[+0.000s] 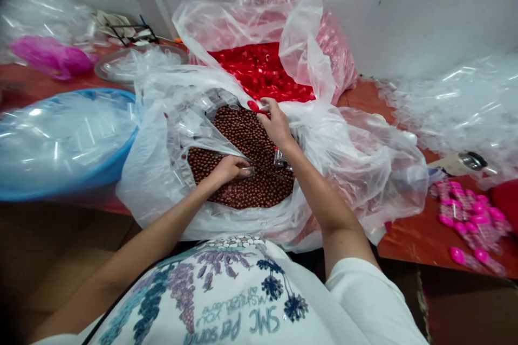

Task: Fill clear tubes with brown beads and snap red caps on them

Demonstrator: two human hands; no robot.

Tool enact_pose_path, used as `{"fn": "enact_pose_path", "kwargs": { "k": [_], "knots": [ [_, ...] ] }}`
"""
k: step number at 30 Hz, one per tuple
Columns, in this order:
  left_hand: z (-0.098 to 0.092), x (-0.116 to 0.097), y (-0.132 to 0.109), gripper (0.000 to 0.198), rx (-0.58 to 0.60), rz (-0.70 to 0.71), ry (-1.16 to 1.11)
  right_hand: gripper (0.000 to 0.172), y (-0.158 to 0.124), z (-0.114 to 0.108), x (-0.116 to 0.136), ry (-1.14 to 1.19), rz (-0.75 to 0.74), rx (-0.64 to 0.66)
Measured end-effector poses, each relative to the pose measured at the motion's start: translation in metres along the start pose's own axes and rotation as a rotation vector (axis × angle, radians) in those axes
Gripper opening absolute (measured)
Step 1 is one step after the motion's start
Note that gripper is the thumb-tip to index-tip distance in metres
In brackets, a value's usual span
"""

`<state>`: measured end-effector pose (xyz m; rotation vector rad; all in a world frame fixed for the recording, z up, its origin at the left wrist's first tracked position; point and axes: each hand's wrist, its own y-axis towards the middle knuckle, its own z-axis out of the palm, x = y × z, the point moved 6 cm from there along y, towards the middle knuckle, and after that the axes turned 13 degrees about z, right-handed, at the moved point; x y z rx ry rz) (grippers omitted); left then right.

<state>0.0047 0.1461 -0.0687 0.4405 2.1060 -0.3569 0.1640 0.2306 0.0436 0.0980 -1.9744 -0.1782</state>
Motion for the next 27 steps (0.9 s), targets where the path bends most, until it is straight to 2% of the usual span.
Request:
{"fn": "enact_pose_path", "kwargs": {
  "k": [4,8,11,15,19,24,27],
  "knots": [
    [0.018,-0.016,0.007,0.029,0.064,0.031,-0.05,0.045,-0.04,-0.023,0.009,0.202,0.157,0.111],
    [0.033,-0.021,0.005,0.028,0.084,-0.031,-0.389,0.042,-0.086,-0.049,0.009,0.315,0.268,0.061],
    [0.042,-0.023,0.0,0.03,0.08,-0.056,-0.635,0.042,-0.119,-0.057,-0.004,0.374,0.352,-0.002],
    [0.046,-0.024,-0.005,0.042,0.042,-0.078,-0.782,0.037,-0.154,-0.054,-0.028,0.432,0.435,-0.079],
    [0.047,-0.029,-0.012,0.045,0.054,-0.08,-0.887,0.036,-0.172,-0.044,-0.046,0.428,0.506,-0.095],
    [0.039,-0.039,-0.03,0.047,0.021,-0.093,-1.071,0.04,-0.179,-0.036,-0.05,0.425,0.537,-0.087],
    [0.033,-0.041,-0.044,0.046,-0.008,-0.099,-1.103,0.044,-0.181,-0.03,-0.045,0.432,0.547,-0.062]
  ]
}}
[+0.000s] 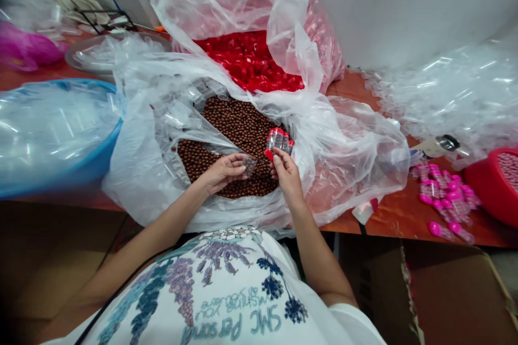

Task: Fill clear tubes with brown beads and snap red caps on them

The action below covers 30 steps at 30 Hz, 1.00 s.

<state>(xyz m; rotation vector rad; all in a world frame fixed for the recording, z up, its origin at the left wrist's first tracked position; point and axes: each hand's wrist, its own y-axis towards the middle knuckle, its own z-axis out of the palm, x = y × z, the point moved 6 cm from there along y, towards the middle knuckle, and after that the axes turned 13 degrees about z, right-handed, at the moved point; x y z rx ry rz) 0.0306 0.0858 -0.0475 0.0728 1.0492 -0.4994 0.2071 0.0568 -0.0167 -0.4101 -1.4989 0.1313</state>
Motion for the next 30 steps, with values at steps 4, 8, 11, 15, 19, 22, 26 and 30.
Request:
{"fn": "enact_pose_path", "kwargs": {
  "k": [4,8,11,15,19,22,26,30],
  "knots": [
    [-0.008,-0.005,-0.018,0.042,-0.075,0.018,0.107,0.048,-0.005,0.018,0.001,-0.016,-0.033,0.076],
    [-0.009,-0.007,-0.033,0.044,-0.092,-0.01,0.109,0.046,-0.01,0.037,0.004,-0.079,-0.104,0.143],
    [-0.01,-0.008,-0.039,0.044,-0.095,-0.007,0.017,0.045,-0.013,0.045,0.003,-0.123,-0.104,0.169],
    [-0.014,-0.007,-0.042,0.044,-0.088,0.015,-0.036,0.041,-0.017,0.051,0.004,-0.193,-0.1,0.218],
    [-0.012,-0.007,-0.043,0.047,-0.044,0.016,-0.02,0.039,-0.021,0.05,0.011,-0.197,-0.168,0.191],
    [-0.009,-0.01,-0.044,0.049,-0.041,0.001,-0.021,0.039,-0.023,0.05,0.016,-0.211,-0.208,0.189],
    [-0.005,-0.014,-0.044,0.045,-0.021,-0.017,-0.034,0.038,-0.024,0.051,0.018,-0.225,-0.211,0.217],
    [-0.005,-0.017,-0.042,0.041,-0.018,0.007,-0.035,0.04,-0.02,0.045,0.015,-0.114,-0.164,0.189]
  ]
}}
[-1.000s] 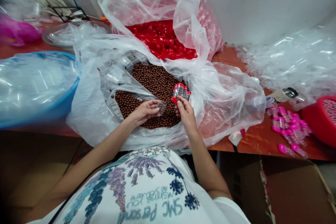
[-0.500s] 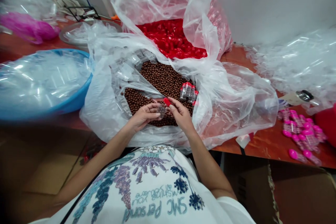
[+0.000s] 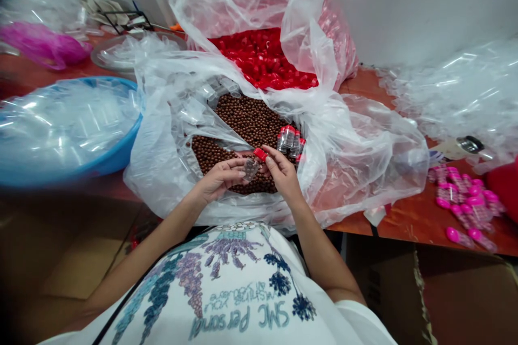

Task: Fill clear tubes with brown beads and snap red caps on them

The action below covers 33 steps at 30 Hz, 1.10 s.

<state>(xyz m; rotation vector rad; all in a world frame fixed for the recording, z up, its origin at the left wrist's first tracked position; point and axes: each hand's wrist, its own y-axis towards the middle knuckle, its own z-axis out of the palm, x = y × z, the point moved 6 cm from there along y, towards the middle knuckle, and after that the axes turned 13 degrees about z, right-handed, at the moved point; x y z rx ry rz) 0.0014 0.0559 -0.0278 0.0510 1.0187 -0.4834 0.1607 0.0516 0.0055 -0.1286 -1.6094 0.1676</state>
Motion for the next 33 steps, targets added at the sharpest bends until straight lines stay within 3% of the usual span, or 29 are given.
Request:
{"fn": "enact_pose_path", "kwargs": {
  "k": [7,14,22,33],
  "knots": [
    [-0.005,-0.001,0.0,0.039,-0.038,0.02,0.013,0.039,0.0,-0.006,-0.001,-0.019,-0.005,-0.063],
    [-0.001,-0.003,-0.001,0.039,-0.009,0.012,0.044,0.041,-0.001,0.007,0.005,-0.096,-0.041,0.052],
    [-0.007,0.0,-0.005,0.041,-0.049,0.01,0.064,0.038,0.0,-0.008,0.004,-0.214,-0.113,-0.101],
    [-0.007,-0.003,-0.008,0.043,-0.064,0.124,0.135,0.028,-0.01,0.01,0.003,-0.254,-0.186,-0.026]
  ]
}}
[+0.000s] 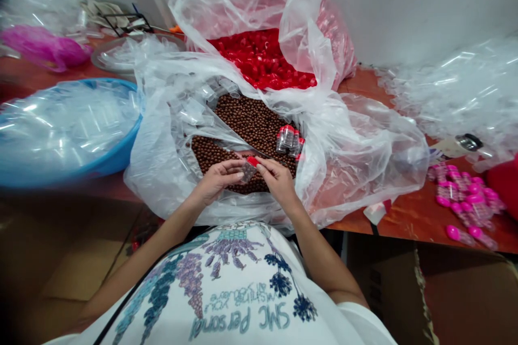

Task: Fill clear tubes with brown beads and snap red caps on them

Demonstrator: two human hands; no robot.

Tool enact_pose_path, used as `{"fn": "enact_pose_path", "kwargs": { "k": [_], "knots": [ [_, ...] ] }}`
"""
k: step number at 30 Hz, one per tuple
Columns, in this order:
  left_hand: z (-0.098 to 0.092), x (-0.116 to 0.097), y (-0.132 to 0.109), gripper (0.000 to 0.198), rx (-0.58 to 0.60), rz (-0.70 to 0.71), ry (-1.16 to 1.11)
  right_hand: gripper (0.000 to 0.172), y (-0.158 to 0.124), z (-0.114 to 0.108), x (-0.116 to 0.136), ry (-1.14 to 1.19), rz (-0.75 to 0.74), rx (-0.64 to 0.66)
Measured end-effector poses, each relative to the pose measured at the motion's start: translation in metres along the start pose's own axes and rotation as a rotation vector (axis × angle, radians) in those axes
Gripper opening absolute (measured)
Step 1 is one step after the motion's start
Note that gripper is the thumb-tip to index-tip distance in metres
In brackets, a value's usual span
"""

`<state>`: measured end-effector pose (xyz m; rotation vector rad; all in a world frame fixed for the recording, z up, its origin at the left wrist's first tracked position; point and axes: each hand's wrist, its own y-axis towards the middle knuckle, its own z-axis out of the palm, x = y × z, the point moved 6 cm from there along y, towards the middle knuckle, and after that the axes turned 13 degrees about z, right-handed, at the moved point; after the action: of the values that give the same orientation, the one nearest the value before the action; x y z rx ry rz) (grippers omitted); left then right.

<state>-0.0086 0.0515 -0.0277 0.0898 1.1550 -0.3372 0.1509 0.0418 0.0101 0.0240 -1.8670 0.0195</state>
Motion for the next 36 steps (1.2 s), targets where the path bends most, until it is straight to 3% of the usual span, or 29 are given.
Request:
{"fn": "enact_pose_path", "kwargs": {
  "k": [4,8,11,16,18,23,27,30,33,36],
  "knots": [
    [-0.001,-0.001,-0.002,0.041,-0.031,0.013,0.007,0.029,-0.002,0.001,0.005,-0.091,-0.134,0.032],
    [-0.001,-0.003,-0.004,0.038,-0.059,0.062,0.057,0.034,-0.007,0.002,0.01,-0.315,-0.365,0.033],
    [0.0,-0.006,-0.006,0.037,-0.069,0.09,0.08,0.034,-0.011,0.006,0.009,-0.46,-0.438,0.023],
    [0.006,-0.011,-0.007,0.034,-0.072,0.12,0.075,0.065,-0.017,0.019,0.007,-0.631,-0.432,-0.088],
    [0.011,-0.007,-0.006,0.032,-0.089,0.064,-0.028,0.063,-0.019,0.023,0.008,-0.627,-0.449,-0.114],
    [0.031,0.014,-0.007,0.052,-0.113,-0.133,-0.211,0.06,-0.022,0.03,0.01,-0.615,-0.485,-0.096],
    [0.035,0.019,-0.006,0.038,-0.213,-0.093,-0.191,0.058,-0.023,0.032,0.013,-0.588,-0.461,-0.043],
    [0.037,0.012,-0.005,0.038,-0.196,-0.047,-0.222,0.063,-0.022,0.031,0.012,-0.541,-0.393,0.032],
    [0.034,0.001,-0.006,0.044,-0.163,-0.008,-0.234,0.075,-0.018,0.018,0.0,-0.403,-0.175,-0.031],
    [0.029,-0.004,-0.006,0.048,-0.165,-0.015,-0.214,0.057,-0.018,0.008,-0.017,-0.309,0.033,-0.074]
  ]
}}
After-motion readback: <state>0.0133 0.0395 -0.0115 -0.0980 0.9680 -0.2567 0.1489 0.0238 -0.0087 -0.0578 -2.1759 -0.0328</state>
